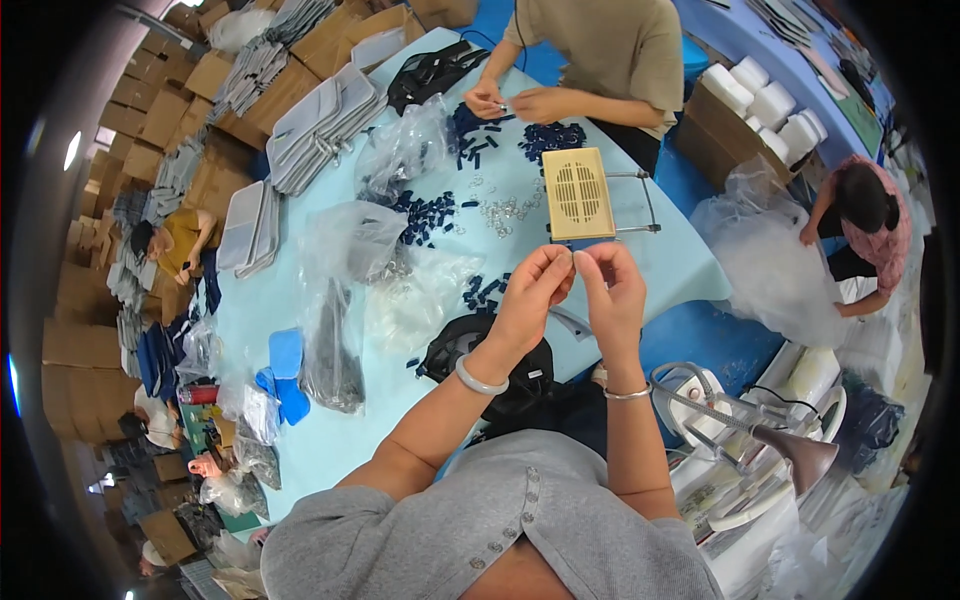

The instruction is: Assembling small hardware components onto straps at a workshop table.

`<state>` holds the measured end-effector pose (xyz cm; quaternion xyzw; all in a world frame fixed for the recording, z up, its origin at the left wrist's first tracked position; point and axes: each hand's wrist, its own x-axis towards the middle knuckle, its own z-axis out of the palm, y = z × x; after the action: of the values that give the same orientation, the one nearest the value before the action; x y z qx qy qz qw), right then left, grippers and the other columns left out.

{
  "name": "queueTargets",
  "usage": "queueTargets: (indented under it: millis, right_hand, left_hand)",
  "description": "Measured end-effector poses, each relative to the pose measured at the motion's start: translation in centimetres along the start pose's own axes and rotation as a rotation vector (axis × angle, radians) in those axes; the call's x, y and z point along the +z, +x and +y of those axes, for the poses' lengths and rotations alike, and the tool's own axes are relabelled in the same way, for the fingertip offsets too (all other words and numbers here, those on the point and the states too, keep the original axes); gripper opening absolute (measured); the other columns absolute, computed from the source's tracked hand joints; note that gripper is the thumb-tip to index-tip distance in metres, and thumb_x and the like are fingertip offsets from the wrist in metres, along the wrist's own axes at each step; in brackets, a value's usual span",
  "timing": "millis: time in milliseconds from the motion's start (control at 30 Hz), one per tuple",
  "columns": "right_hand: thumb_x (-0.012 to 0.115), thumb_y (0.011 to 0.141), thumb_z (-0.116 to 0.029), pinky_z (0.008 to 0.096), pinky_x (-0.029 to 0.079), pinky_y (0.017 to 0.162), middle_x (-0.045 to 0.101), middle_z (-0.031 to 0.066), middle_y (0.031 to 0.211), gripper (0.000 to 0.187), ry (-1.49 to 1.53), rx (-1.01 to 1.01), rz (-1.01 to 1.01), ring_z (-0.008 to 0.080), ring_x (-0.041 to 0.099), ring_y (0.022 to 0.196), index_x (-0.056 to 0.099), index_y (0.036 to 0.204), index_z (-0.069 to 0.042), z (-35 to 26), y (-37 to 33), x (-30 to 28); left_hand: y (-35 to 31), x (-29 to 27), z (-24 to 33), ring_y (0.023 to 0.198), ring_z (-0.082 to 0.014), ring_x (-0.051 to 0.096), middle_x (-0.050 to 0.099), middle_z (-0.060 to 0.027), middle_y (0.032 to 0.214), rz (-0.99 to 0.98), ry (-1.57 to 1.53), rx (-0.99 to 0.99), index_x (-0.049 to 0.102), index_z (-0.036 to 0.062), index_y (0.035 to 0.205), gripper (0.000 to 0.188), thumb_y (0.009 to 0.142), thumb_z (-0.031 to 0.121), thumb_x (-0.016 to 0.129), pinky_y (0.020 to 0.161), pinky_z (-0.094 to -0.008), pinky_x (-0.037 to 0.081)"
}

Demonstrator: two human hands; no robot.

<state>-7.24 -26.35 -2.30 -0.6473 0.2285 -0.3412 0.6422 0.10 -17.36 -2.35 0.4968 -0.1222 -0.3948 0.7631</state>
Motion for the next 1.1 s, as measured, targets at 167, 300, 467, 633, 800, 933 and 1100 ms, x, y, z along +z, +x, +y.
queueTargets:
  millis: [167,300,467,633,800,933,1100]
  right_hand:
    - [0.051,0.09,-0.015,0.0233,0.044,0.06,0.059,0.0024,0.075,0.015,-0.051,-0.068,-0.012,0.009,0.054,0.067,0.058,0.087,-0.001,0.6,-0.2,1.9]
    - [0.042,0.095,-0.021,0.0215,0.042,0.063,0.059,0.0023,0.078,0.025,0.218,0.171,-0.038,0.0091,0.054,0.07,0.057,0.103,-0.002,0.3,-0.5,3.3]
    - [0.047,0.093,-0.014,0.0204,0.042,0.067,0.059,0.0021,0.082,0.021,0.019,0.211,-0.17,0.0073,0.053,0.073,0.054,0.106,0.0,1.9,-2.0,2.6]
    - [0.05,0.091,-0.011,0.0207,0.043,0.067,0.059,0.0022,0.08,0.017,-0.028,0.344,-0.272,0.0072,0.053,0.071,0.056,0.102,0.001,5.6,-5.0,1.5]
    - [0.051,0.089,-0.012,0.0175,0.038,0.06,0.059,-0.0004,0.078,0.015,-0.112,0.44,-0.36,0.0048,0.051,0.068,0.059,0.099,-0.003,7.1,-6.2,1.4]
    - [0.051,0.089,-0.011,0.0176,0.038,0.06,0.059,-0.0004,0.078,0.015,-0.147,0.486,-0.399,0.0047,0.051,0.068,0.059,0.099,-0.003,7.9,-5.5,1.1]
    - [0.051,0.089,-0.011,0.0172,0.038,0.06,0.059,-0.0005,0.077,0.014,-0.137,0.532,-0.396,0.0048,0.051,0.068,0.059,0.098,-0.003,8.9,-4.4,0.3]
  left_hand:
    - [-1.0,-2.0,0.5,0.065,-0.0045,0.044,0.051,0.0024,0.076,0.054,-0.04,-0.001,0.054,0.0057,0.091,0.014,0.091,0.02,0.052,0.055,-0.0175,0.033]
    - [-1.4,-4.4,1.3,0.064,-0.0048,0.044,0.052,0.002,0.077,0.08,-0.161,-0.035,0.055,0.0057,0.092,0.014,0.09,0.019,0.054,0.055,-0.0182,0.034]
    - [-1.6,-9.2,0.8,0.065,-0.0046,0.045,0.054,0.0008,0.078,0.081,0.004,-0.016,0.055,0.005,0.092,0.014,0.089,0.019,0.056,0.054,-0.0176,0.034]
    - [-0.7,-17.1,-1.6,0.066,-0.0061,0.051,0.058,-0.0003,0.077,0.211,0.622,0.022,0.057,0.0024,0.091,0.017,0.086,0.018,0.06,0.057,-0.0187,0.04]
    - [0.8,-21.3,-3.8,0.063,-0.0231,0.06,0.063,-0.0101,0.071,0.196,1.125,0.01,0.062,0.005,0.086,0.017,0.079,0.021,0.062,0.061,-0.0327,0.048]
    - [1.9,-21.6,-4.6,0.069,-0.0314,0.06,0.063,-0.012,0.075,0.063,1.411,-0.122,0.064,0.0064,0.081,0.016,0.079,0.022,0.06,0.065,-0.0401,0.047]
    - [5.5,-21.9,-2.7,0.073,-0.0326,0.06,0.063,-0.0132,0.076,0.163,1.362,0.05,0.065,0.0073,0.08,0.015,0.078,0.021,0.059,0.066,-0.041,0.047]
